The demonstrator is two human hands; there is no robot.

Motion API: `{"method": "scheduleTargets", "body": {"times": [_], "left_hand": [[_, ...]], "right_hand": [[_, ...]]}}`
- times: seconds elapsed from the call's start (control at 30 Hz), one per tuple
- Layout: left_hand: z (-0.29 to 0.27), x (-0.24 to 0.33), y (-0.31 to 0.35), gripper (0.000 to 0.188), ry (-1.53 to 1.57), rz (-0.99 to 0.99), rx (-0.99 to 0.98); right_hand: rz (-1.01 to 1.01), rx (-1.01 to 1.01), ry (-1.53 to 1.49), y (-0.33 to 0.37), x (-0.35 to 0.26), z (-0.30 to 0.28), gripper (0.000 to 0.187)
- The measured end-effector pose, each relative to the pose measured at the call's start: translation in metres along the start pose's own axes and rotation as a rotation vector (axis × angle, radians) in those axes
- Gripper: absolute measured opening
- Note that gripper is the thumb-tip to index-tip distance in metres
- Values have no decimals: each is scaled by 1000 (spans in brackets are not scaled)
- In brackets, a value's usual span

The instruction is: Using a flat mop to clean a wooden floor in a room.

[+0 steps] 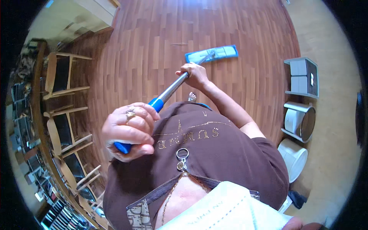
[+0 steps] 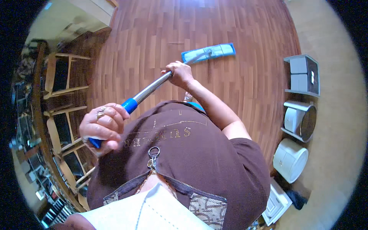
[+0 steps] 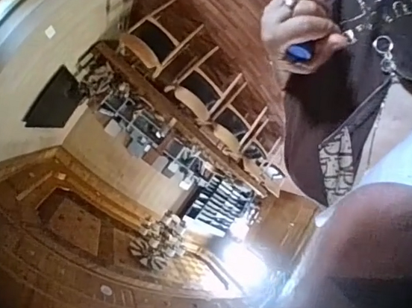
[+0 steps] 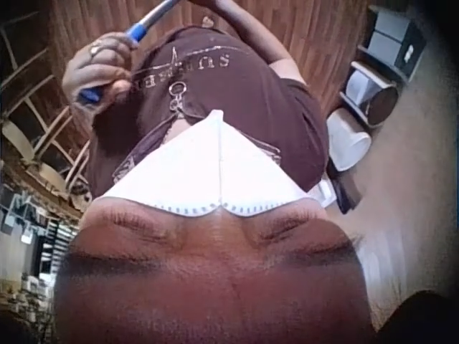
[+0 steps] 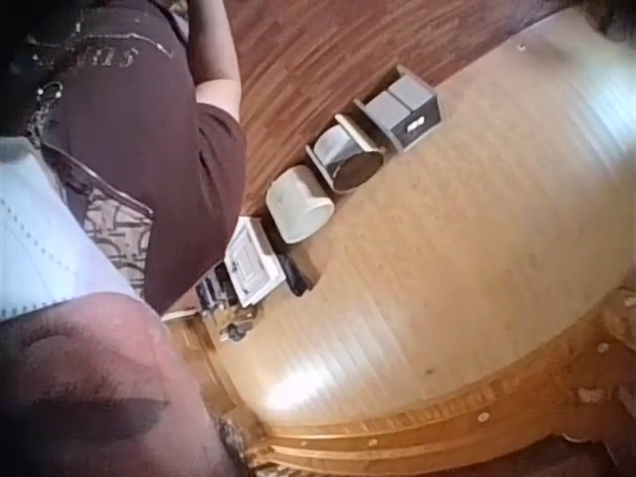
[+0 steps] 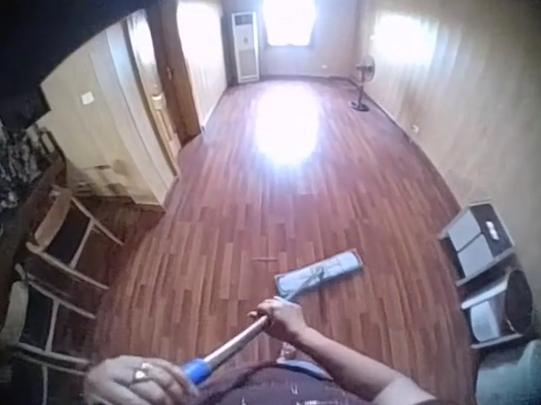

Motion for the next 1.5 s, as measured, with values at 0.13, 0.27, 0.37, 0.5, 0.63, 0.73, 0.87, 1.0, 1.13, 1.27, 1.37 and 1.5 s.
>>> {"method": "scheduleTargets", "body": {"times": [0.13,0.27,0.37,0.5,0.63,0.73,0.87,1.0,1.13,1.27,1.37,1.5], "left_hand": [[11,-20,0,21,-175,29,206],[15,-16,2,31,-411,-45,229],[22,-4,-6,43,-597,-111,214],[27,11,-7,46,-753,-229,222],[30,5,-15,28,-839,-189,262],[17,2,-22,25,-819,-174,224],[-11,-16,-31,24,-787,-108,188],[-51,-51,-49,26,-697,-102,146],[-98,-89,-74,28,-587,-127,68],[-138,-120,-101,20,-433,-207,-99],[-159,-142,-126,18,-313,-141,-278],[-183,-157,-148,17,-120,-62,-400]], "right_hand": [[-194,57,-129,-52,20,35,18],[-553,-76,-406,-98,-1,63,13],[-647,-85,-444,-112,-20,95,15],[-812,-67,-649,-117,-52,115,17],[-853,-289,-502,-123,-78,127,14],[-834,-369,-383,-135,-75,128,13],[-723,-238,-407,-161,-58,119,10],[-594,-72,-492,-204,-18,120,9],[-422,-42,-415,-251,43,124,11],[-244,5,-318,-279,85,103,14],[-106,197,-224,-278,114,78,18],[67,306,-184,-258,130,43,23]]}}
Point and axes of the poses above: each hand's wrist, its own y-axis away from the middle knuckle, its own z-axis out of the palm, x = y × z, the point moved 3 cm from there along -y, towards the middle knuckle, and after that the axes turned 8 degrees about y, right-handed, at the moved point
